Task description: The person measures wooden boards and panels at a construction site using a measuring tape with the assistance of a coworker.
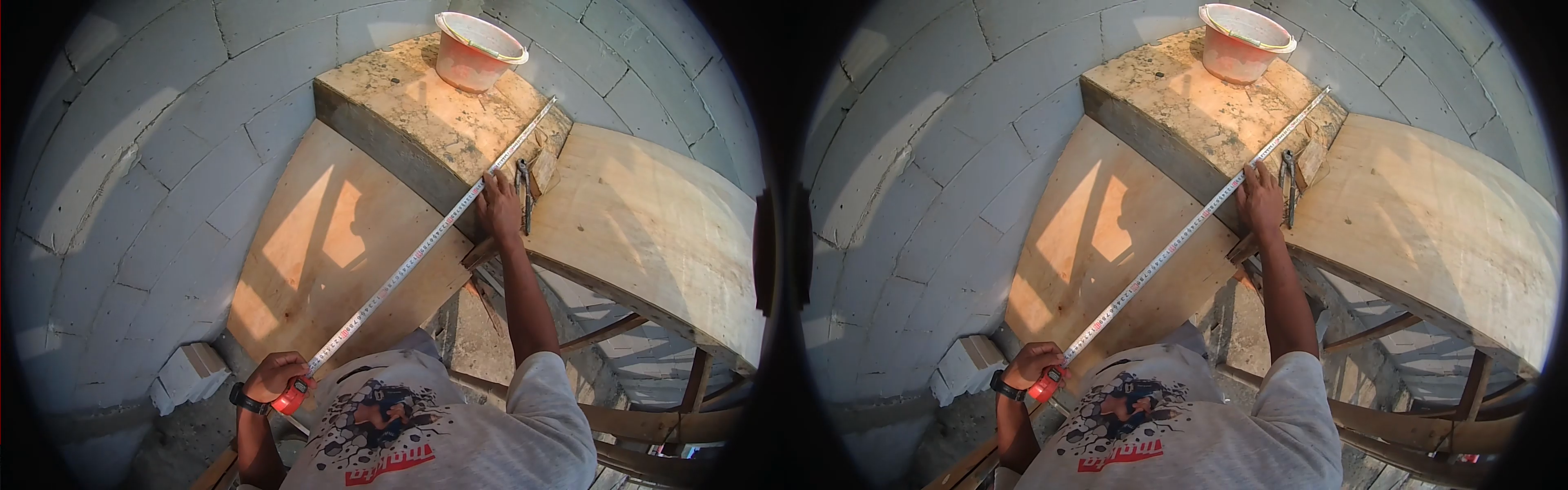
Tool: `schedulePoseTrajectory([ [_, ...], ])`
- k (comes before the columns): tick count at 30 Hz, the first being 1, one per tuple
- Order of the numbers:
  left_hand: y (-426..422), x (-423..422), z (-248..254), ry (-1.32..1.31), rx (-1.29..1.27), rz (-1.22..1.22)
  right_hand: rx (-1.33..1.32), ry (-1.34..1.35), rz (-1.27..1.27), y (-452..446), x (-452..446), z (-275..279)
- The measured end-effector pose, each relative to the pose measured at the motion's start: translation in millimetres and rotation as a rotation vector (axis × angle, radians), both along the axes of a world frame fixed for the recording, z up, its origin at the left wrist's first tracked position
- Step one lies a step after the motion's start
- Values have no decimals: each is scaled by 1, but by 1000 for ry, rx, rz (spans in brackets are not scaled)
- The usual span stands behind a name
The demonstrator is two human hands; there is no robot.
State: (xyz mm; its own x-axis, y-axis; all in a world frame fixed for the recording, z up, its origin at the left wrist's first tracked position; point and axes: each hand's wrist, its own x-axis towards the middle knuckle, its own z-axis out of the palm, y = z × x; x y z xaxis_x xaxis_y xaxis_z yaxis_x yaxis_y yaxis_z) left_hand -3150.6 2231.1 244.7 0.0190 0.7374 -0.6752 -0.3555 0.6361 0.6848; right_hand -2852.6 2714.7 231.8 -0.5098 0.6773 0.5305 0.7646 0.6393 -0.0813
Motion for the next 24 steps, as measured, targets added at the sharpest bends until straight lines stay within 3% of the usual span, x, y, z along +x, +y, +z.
schedulePoseTrajectory([
  [24, 3, 5, 7, 30, -2, -25, 20, 43, -30, -4, -2, 0],
])
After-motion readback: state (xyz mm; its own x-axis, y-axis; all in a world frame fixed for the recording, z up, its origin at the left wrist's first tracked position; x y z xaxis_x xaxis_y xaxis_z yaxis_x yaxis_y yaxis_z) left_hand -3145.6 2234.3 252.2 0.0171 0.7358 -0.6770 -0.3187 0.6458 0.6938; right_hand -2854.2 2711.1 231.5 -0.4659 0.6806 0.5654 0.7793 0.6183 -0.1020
